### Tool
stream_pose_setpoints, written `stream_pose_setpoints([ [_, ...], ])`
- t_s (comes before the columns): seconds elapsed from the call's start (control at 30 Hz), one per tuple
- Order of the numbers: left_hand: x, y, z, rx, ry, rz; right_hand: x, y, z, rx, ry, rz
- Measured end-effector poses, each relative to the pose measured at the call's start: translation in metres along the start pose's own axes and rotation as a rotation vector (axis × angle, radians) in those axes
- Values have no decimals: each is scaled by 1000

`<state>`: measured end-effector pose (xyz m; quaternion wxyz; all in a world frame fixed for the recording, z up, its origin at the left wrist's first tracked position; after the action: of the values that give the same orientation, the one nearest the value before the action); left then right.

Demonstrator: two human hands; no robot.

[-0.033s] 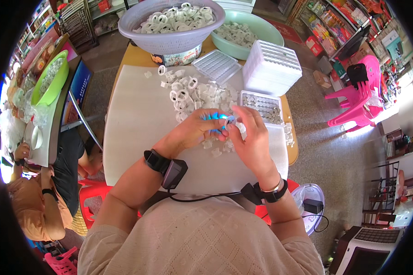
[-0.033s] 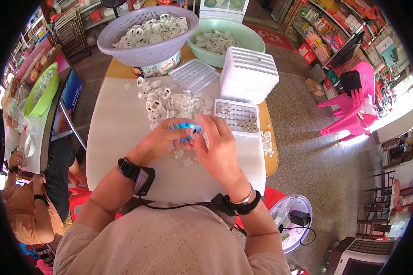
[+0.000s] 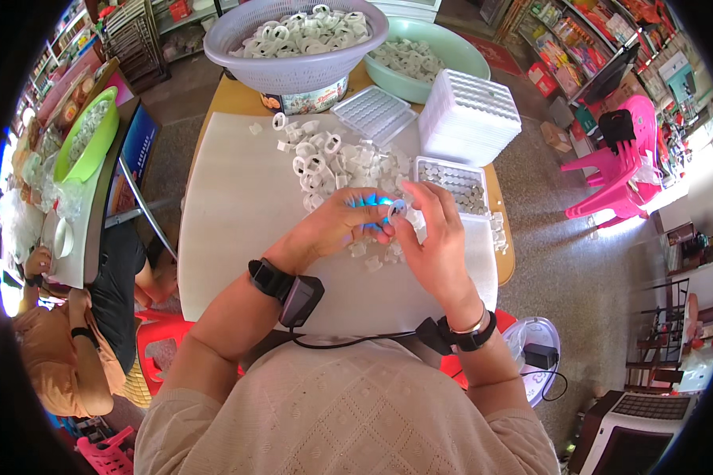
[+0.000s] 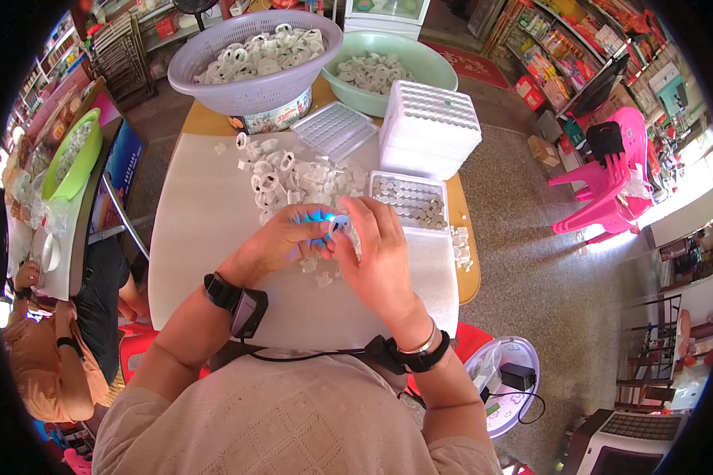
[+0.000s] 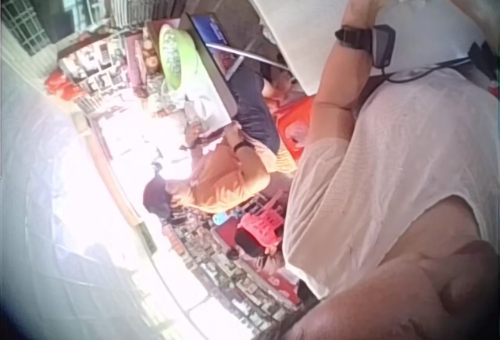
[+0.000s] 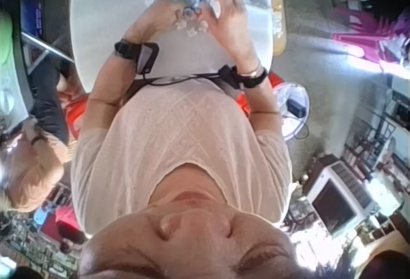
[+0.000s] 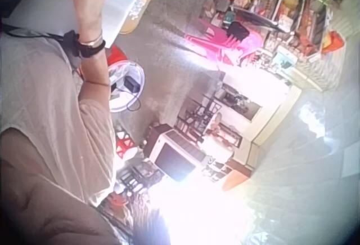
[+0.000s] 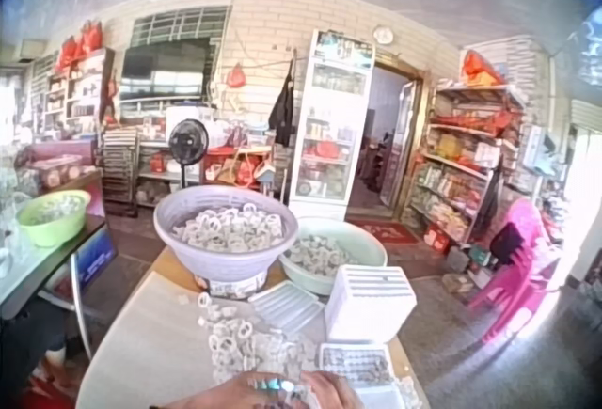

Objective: Assembling small metal components into white plastic parts at a workshop table.

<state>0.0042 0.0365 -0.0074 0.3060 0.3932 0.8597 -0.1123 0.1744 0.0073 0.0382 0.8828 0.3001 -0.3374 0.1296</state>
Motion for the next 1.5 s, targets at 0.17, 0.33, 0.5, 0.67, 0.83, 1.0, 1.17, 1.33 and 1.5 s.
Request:
stream_pose_setpoints([
  [0.17, -1, 1, 0, 6, 40, 4, -3, -2, 3, 84, -84, 81],
  [0.33, -5, 5, 2, -21, 71, -14, -8, -3, -4, 83, -38, 91],
  [0.5, 1, 1, -1, -19, 58, 65, 9, 5, 4, -48, 145, 3],
  [0.67, 0, 1, 1, 50, 120, 46, 5, -3, -16, -295, 517, 109],
  [0.83, -22, 4, -7, -5, 289, -49, 2, -9, -19, -519, 842, -9],
  [1.0, -14, 2, -6, -95, 226, -62, 4, -11, -20, -458, 831, 20],
  [1.17, -6, -1, -8, -137, 75, -97, 17, -36, -32, -339, 238, 237],
  [1.33, -9, 2, -8, -122, 118, -86, 7, -49, -23, -263, 47, 296],
  [1.5, -3, 1, -4, -126, 124, -86, 4, -48, -21, -171, -25, 280],
])
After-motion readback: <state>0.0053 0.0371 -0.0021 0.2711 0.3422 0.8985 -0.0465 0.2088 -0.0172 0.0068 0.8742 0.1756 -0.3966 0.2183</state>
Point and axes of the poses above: each hand's wrist, its own y-axis towards the middle knuckle, its own x-axis out of the back of the hand, z = x × y, the point moved 1 cm from there along y, towards the middle knuckle, and after that the axes turned 15 degrees about z, right-handed, at the moved point
